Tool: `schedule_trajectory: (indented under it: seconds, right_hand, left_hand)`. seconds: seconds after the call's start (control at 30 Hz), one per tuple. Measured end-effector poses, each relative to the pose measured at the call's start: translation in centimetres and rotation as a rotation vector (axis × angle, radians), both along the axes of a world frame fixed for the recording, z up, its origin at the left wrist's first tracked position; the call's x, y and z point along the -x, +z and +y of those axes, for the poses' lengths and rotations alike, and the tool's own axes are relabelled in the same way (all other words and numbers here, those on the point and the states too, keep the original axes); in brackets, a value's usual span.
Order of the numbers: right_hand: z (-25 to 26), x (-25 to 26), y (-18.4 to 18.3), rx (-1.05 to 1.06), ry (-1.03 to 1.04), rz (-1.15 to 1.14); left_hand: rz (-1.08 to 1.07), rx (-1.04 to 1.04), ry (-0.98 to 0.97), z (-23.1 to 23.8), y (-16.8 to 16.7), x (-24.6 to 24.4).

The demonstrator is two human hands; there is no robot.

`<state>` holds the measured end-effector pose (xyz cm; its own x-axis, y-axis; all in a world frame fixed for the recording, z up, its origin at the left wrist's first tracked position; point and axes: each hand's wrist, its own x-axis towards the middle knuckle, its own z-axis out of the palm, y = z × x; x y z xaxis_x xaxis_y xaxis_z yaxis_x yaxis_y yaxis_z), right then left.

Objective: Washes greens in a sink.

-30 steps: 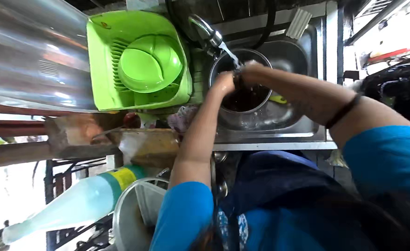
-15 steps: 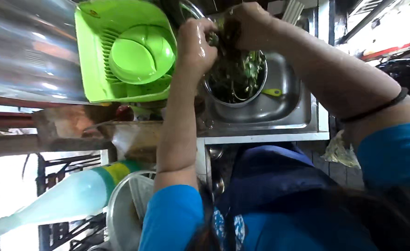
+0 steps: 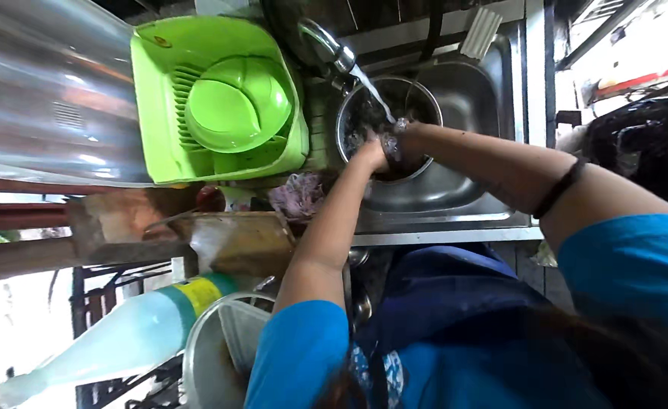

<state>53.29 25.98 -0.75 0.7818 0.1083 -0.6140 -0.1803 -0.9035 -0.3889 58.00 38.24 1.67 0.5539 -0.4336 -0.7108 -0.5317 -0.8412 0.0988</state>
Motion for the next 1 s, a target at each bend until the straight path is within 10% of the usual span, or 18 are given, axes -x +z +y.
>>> schedule_trajectory:
  seconds: [0.17,0.27,0.47,0.67,1.0]
  right_hand:
    - [1.0,-0.9,1.1,-0.059,-0.115,0.224]
    - [1.6,-0.2,-5.7,-0.142,-0.291,-0.203]
    - [0.1,-3.7,-1.5,-0.065,-0.251,-0.052]
    - [-4.1,-1.1,14.0,-0.175,-0.102,-0.465]
    - [-3.8,0.2,13.5,-0.234,-0.198,-0.576]
  left_hand:
    - [0.027,-0.184,0.099,-1.5,0.8,0.3]
    - [-0.042,-0.168,0.218,-2.6,0.3,0.8]
    - [-0.027,-0.013,-0.029,-1.2,0.2,-2.2]
    - [-0.221,0.376,-0.040,1.5,14.3,-2.2]
    - [-0.216,0.594,0.109,1.6,12.9,-1.3]
